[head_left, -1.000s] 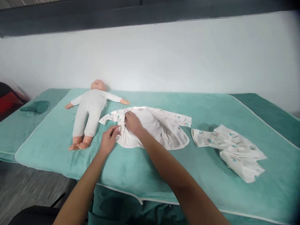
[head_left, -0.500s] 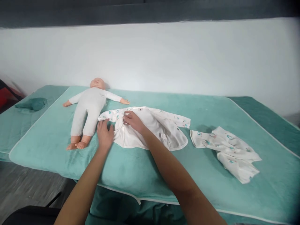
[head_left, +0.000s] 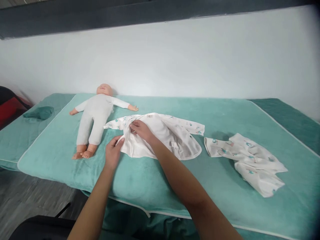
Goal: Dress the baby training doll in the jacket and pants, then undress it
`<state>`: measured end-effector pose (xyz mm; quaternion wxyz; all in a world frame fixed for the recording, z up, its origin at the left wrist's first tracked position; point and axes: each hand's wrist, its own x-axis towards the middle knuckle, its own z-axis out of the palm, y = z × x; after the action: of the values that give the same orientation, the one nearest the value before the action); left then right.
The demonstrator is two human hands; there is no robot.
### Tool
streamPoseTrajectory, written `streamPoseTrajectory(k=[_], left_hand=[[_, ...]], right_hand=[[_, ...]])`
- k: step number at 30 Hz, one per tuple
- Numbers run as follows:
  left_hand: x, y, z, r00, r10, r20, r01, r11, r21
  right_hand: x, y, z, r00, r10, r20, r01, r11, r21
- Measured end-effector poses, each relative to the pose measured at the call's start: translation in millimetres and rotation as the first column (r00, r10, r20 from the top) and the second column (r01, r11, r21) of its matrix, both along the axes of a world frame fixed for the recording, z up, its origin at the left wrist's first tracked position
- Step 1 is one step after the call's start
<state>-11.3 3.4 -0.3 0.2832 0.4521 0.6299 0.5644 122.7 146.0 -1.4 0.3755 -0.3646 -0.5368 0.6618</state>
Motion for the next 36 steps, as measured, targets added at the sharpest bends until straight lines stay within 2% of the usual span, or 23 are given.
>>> streamPoseTrajectory(k=[3, 7, 10, 13, 16, 18, 20, 22, 24, 26, 29, 31, 33, 36], left_hand=[[3, 6, 1.3, 0.984, -0.06, 0.168, 0.062, 0.998, -0.005], [4, 6, 2.1, 0.944, -0.189, 0.27, 0.208, 0.977, -0.042], [5, 3, 2.5, 0.943, -0.232, 0.237, 0.255, 0.964, -0.07], [6, 3, 1.6, 0.963, -0.211, 0.171, 0.229, 0.969, -0.092], [6, 4, -1.8, 0.981, -0.111, 0.159, 0.123, 0.99, -0.068], [6, 4, -5.2, 0.99, 0.023, 0.141, -0.023, 1.0, 0.001], [7, 1, -8.4, 0.975, 0.199, 0.099, -0.207, 0.976, 0.069], [8, -4, -10.4, 0.929, 0.367, 0.046, -0.37, 0.923, 0.1], [10, -11, -11.1, 0.886, 0.464, -0.029, -0.458, 0.882, 0.105], [13, -19, -11.5, 0.857, 0.496, -0.14, -0.481, 0.868, 0.127], [16, -30, -13.3, 0.8, 0.489, -0.348, -0.437, 0.872, 0.22], [17, -35, -15.5, 0.775, 0.415, -0.476, -0.335, 0.909, 0.247], [18, -39, -17.4, 0.749, 0.302, -0.59, -0.233, 0.953, 0.192], [19, -42, -18.0, 0.7, 0.192, -0.688, -0.177, 0.98, 0.093]], right_hand=[[3, -1, 5.3, 0.994, -0.057, -0.095, 0.048, 0.995, -0.091], [10, -2, 10.8, 0.961, -0.144, -0.237, 0.098, 0.976, -0.195], [14, 2, 11.5, 0.945, -0.197, -0.26, 0.131, 0.96, -0.249], [18, 6, 11.1, 0.953, -0.219, -0.209, 0.167, 0.956, -0.24], [20, 8, 11.9, 0.945, -0.253, -0.207, 0.201, 0.95, -0.24], [21, 9, 12.4, 0.93, -0.212, -0.299, 0.159, 0.969, -0.191], [19, 9, 10.9, 0.931, -0.095, -0.353, 0.078, 0.995, -0.061], [16, 8, 5.7, 0.962, 0.04, -0.269, -0.007, 0.992, 0.123], [12, 8, -2.4, 0.993, 0.107, -0.05, -0.087, 0.949, 0.302], [7, 7, -10.4, 0.977, 0.095, 0.19, -0.175, 0.866, 0.468], [2, 5, -15.9, 0.907, 0.025, 0.42, -0.315, 0.701, 0.639], [2, 2, -14.5, 0.863, -0.029, 0.504, -0.379, 0.622, 0.685], [3, -3, -11.5, 0.82, -0.103, 0.564, -0.409, 0.584, 0.701], [7, -13, -9.0, 0.715, -0.304, 0.63, -0.376, 0.592, 0.713]])
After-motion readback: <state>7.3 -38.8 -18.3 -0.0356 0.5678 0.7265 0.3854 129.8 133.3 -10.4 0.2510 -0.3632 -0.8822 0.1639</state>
